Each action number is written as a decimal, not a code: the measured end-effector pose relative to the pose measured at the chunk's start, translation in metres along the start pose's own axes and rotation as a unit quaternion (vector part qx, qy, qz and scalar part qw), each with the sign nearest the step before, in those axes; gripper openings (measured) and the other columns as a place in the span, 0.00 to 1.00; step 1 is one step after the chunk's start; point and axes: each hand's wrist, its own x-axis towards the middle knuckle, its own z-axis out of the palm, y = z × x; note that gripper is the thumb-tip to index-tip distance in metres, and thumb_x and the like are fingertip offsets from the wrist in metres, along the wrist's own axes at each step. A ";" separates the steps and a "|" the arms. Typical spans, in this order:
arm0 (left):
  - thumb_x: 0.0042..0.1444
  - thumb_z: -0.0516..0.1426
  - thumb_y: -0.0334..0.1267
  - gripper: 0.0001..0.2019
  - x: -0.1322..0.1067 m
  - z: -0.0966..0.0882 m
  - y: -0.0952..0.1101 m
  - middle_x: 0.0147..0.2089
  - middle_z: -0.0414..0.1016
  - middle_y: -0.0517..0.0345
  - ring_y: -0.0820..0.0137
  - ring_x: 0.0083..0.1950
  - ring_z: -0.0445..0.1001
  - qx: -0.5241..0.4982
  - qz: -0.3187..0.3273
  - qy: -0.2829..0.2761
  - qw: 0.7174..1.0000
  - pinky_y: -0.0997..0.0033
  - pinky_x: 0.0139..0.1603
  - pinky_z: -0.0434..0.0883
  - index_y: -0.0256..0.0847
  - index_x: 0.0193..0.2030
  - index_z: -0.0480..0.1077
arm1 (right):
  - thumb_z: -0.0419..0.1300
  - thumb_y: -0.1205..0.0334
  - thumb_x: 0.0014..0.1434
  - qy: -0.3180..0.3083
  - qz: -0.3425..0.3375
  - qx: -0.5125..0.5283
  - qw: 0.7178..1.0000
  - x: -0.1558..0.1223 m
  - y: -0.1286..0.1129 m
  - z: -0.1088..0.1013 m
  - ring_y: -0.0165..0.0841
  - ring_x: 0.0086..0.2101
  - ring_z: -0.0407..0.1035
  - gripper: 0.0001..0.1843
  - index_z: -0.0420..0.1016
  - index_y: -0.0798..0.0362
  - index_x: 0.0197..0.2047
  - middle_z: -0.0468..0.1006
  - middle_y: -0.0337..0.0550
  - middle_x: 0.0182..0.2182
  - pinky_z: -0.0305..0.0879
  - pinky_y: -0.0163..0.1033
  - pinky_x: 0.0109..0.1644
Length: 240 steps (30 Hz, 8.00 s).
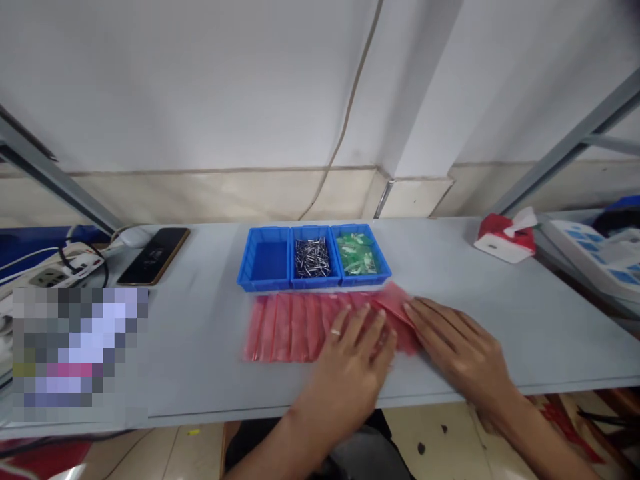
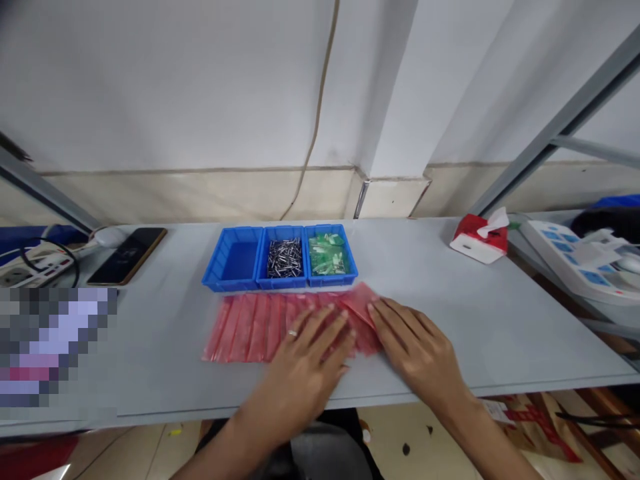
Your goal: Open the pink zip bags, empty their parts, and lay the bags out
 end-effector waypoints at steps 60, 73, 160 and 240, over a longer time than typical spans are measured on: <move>0.68 0.48 0.29 0.23 -0.086 -0.037 -0.085 0.70 0.62 0.53 0.56 0.74 0.54 0.014 -0.043 -0.011 0.999 0.43 0.67 0.68 0.42 0.68 0.61 | 0.60 0.61 0.65 -0.086 -0.037 0.225 0.970 0.050 -0.027 0.021 0.46 0.65 0.61 0.29 0.63 0.51 0.68 0.70 0.51 0.64 0.67 0.57 0.65; 0.67 0.54 0.35 0.23 -0.101 -0.035 -0.106 0.68 0.64 0.45 0.55 0.73 0.57 -0.038 -0.094 0.026 0.995 0.44 0.68 0.68 0.40 0.68 0.60 | 0.60 0.51 0.65 -0.104 -0.061 0.223 0.967 0.076 -0.047 0.023 0.49 0.64 0.61 0.30 0.65 0.52 0.67 0.70 0.53 0.64 0.66 0.59 0.63; 0.67 0.54 0.44 0.14 0.020 -0.067 -0.189 0.55 0.78 0.54 0.62 0.55 0.77 -0.116 -0.048 -0.066 0.990 0.59 0.57 0.75 0.43 0.55 0.74 | 0.62 0.64 0.53 -0.320 -0.004 0.259 0.911 0.257 -0.025 0.093 0.41 0.38 0.75 0.13 0.76 0.57 0.44 0.81 0.54 0.40 0.61 0.39 0.36; 0.63 0.57 0.28 0.21 -0.056 -0.027 -0.070 0.65 0.69 0.50 0.60 0.68 0.65 -0.093 -0.107 0.092 0.986 0.54 0.67 0.69 0.38 0.63 0.66 | 0.60 0.59 0.67 -0.079 -0.032 0.344 0.935 0.107 0.010 -0.020 0.36 0.50 0.73 0.16 0.74 0.53 0.56 0.78 0.48 0.51 0.71 0.44 0.56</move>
